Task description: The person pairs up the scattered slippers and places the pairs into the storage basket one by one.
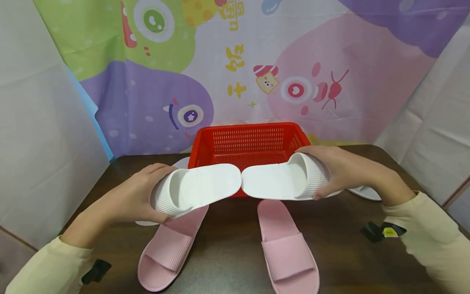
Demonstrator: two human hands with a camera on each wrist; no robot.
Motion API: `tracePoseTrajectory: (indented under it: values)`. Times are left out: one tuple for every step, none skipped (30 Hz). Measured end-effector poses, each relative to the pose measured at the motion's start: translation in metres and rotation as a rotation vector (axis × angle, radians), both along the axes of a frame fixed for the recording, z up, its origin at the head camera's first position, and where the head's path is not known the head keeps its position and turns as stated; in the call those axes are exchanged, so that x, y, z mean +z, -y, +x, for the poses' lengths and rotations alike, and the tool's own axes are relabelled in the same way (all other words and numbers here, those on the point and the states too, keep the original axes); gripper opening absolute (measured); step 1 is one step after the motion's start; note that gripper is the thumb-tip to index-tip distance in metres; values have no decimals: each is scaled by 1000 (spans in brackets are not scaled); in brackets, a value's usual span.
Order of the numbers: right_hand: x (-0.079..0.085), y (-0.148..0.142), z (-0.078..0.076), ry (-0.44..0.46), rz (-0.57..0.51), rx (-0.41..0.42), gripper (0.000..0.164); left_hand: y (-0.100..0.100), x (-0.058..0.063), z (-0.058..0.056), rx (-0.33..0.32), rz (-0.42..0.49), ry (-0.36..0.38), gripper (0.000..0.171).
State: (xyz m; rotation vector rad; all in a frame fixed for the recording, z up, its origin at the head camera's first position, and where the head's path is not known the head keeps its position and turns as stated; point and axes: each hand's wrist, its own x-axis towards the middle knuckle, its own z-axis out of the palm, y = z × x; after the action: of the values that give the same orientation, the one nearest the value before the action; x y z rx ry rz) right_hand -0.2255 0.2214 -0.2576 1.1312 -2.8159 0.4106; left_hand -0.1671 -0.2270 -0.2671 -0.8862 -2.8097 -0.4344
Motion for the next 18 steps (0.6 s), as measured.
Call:
tracePoseTrajectory:
  values:
    - [0, 0, 0, 1, -2, 2, 86, 0, 0, 0, 1, -1, -1, 91]
    - [0, 0, 0, 1, -3, 3, 86, 0, 0, 0, 1, -1, -2, 91]
    - [0, 1, 0, 2, -4, 4, 86, 1, 0, 0, 2, -2, -3, 91]
    - [1, 1, 0, 3, -5, 5, 86, 1, 0, 0, 2, -1, -4, 91]
    - [1, 1, 0, 5, -5, 5, 87, 1, 0, 0, 3, -1, -4, 91]
    - [1, 1, 0, 8, -6, 5, 87, 1, 0, 0, 2, -1, -4, 90]
    - [1, 1, 0, 11, -7, 4, 87, 1, 0, 0, 2, 0, -4, 90]
    - [1, 1, 0, 13, -7, 4, 87, 1, 0, 0, 2, 0, -4, 90]
    - [1, 2, 0, 15, -8, 3, 88, 1, 0, 0, 3, -1, -3, 90]
    - [1, 2, 0, 17, -10, 3, 88, 1, 0, 0, 3, -2, -3, 91]
    - [2, 2, 0, 17, -10, 3, 88, 1, 0, 0, 4, -2, -4, 91]
    - [2, 2, 0, 17, -11, 4, 88, 1, 0, 0, 4, -3, -4, 91]
    - [2, 2, 0, 15, -12, 6, 88, 1, 0, 1, 3, -4, -5, 91]
    - [2, 2, 0, 14, -12, 7, 88, 1, 0, 1, 3, -5, -6, 91]
    - [2, 2, 0, 11, -12, 9, 88, 1, 0, 1, 2, -6, -9, 91]
    - [2, 2, 0, 9, -11, 12, 88, 1, 0, 1, 1, -7, -12, 91]
    - [3, 2, 0, 7, -11, 15, 88, 1, 0, 1, 0, -8, -13, 91]
    - [3, 3, 0, 5, -10, 17, 88, 1, 0, 1, -1, -10, -15, 91]
